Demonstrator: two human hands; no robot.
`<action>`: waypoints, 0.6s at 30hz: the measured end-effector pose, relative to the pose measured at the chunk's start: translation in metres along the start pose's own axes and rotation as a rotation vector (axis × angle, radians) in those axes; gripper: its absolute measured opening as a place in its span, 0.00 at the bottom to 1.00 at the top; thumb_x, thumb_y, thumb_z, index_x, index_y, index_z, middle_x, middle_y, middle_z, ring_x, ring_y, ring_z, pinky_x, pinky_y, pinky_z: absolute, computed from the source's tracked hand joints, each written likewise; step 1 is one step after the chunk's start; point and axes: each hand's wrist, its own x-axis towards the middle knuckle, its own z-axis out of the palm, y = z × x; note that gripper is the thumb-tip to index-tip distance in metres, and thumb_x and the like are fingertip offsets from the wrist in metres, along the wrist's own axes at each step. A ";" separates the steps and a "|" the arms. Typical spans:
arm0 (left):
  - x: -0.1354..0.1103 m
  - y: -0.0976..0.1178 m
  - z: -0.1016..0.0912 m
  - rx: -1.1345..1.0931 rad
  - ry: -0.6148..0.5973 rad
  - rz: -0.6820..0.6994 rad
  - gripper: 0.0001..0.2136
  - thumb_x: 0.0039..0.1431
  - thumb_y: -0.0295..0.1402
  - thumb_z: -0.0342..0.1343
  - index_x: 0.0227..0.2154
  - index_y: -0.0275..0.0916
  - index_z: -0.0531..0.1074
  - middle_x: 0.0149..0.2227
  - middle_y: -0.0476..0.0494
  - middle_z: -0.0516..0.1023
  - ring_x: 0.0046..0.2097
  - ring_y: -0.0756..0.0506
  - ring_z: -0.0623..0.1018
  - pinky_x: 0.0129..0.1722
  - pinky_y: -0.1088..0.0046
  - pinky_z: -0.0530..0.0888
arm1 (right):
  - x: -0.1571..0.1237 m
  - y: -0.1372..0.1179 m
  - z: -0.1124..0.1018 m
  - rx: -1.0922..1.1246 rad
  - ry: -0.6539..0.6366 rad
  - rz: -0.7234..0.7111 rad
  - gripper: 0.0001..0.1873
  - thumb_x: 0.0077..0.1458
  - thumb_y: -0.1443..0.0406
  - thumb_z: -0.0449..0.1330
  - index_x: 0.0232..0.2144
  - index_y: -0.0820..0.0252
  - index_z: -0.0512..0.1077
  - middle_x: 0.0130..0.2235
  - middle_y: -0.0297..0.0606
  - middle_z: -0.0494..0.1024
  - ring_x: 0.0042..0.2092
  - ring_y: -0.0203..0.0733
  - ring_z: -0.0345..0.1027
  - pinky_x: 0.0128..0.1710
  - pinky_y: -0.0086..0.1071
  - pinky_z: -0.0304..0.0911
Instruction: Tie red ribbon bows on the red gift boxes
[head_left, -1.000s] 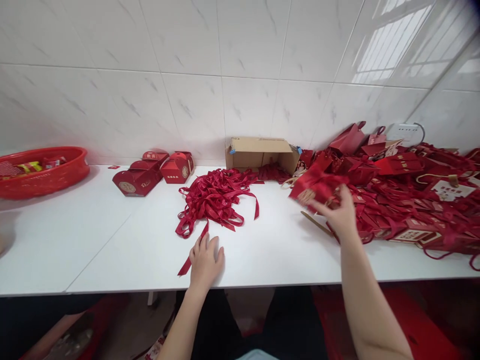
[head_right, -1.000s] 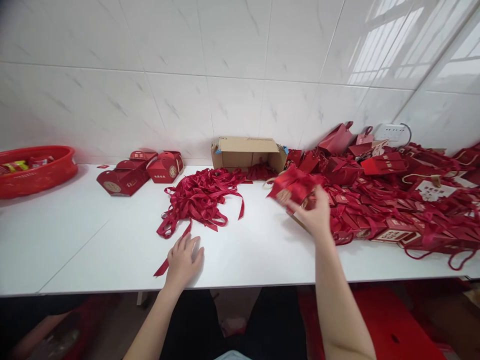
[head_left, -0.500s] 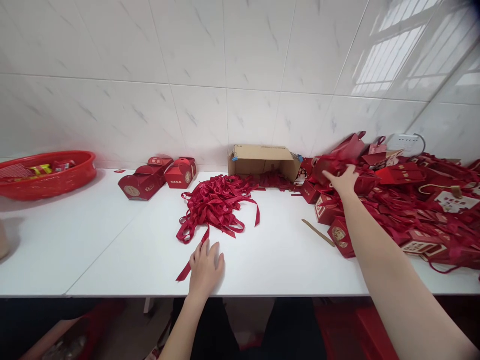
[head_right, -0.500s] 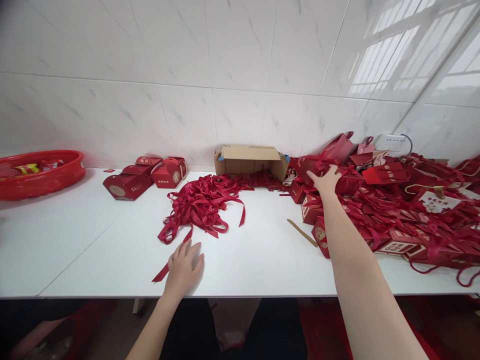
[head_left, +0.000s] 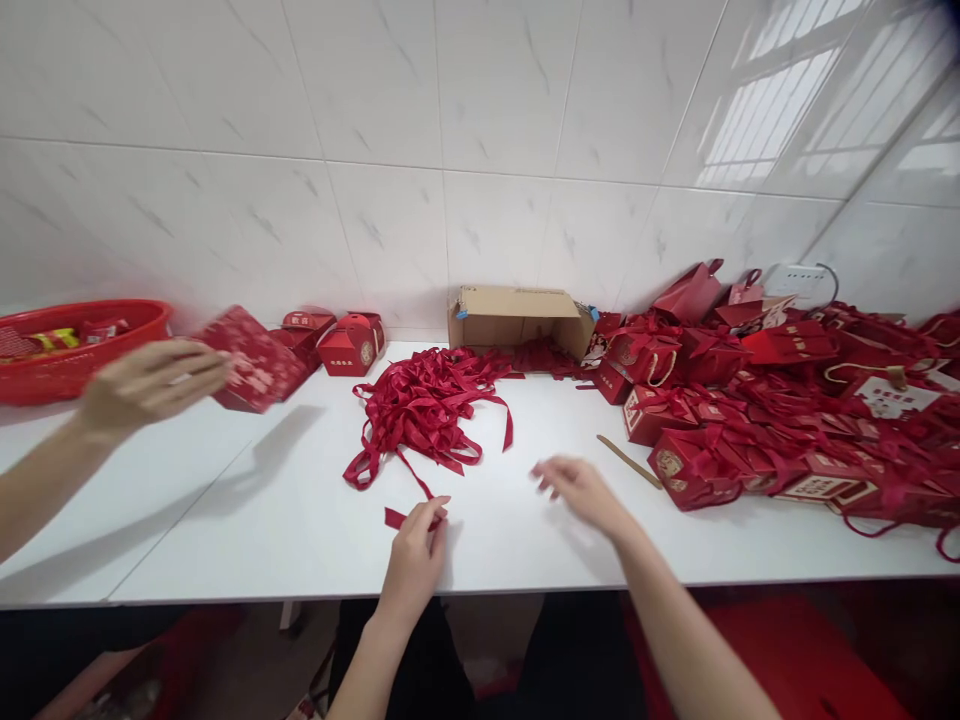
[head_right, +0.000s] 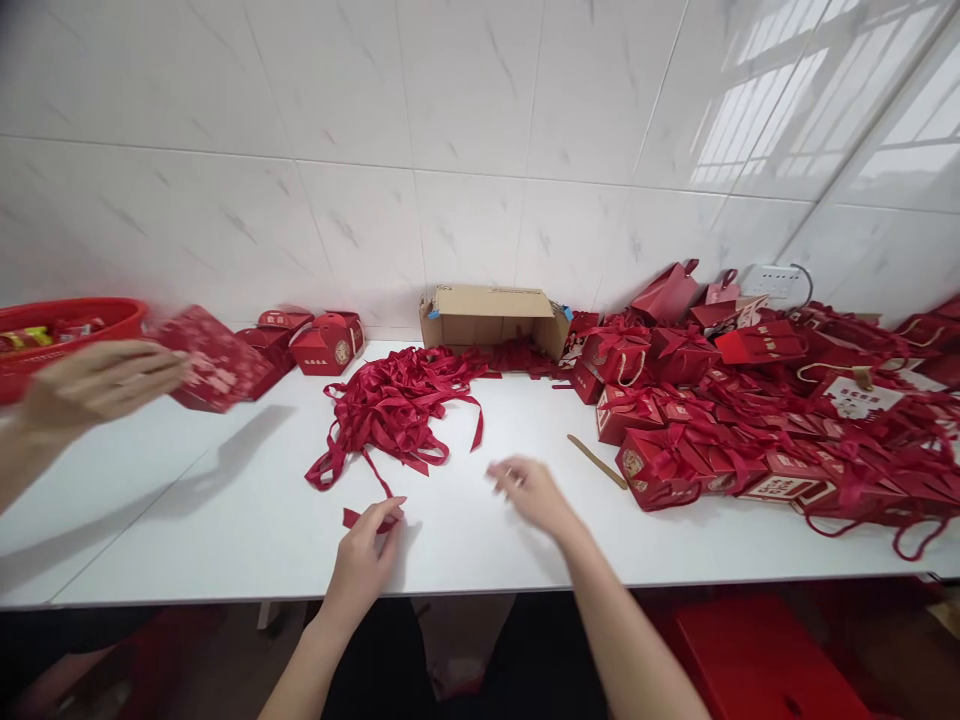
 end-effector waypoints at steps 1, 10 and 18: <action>-0.004 0.010 0.001 -0.034 -0.004 0.018 0.12 0.60 0.31 0.47 0.45 0.41 0.66 0.36 0.44 0.73 0.40 0.44 0.75 0.42 0.65 0.73 | -0.015 0.005 0.026 0.082 -0.144 0.091 0.26 0.52 0.46 0.53 0.27 0.62 0.76 0.25 0.40 0.75 0.25 0.39 0.67 0.27 0.34 0.63; -0.033 0.059 0.007 -0.220 -0.116 0.083 0.09 0.58 0.29 0.51 0.41 0.44 0.66 0.35 0.45 0.74 0.39 0.45 0.76 0.40 0.68 0.74 | -0.057 -0.003 0.090 0.937 -0.208 0.279 0.14 0.49 0.55 0.63 0.25 0.62 0.74 0.27 0.35 0.74 0.32 0.36 0.67 0.36 0.31 0.61; -0.036 0.046 0.000 -0.245 -0.061 -0.115 0.10 0.56 0.33 0.53 0.42 0.42 0.64 0.34 0.46 0.76 0.36 0.46 0.78 0.36 0.69 0.75 | -0.049 -0.003 0.052 1.179 0.037 0.317 0.11 0.49 0.58 0.64 0.32 0.59 0.74 0.30 0.34 0.75 0.35 0.37 0.70 0.42 0.33 0.64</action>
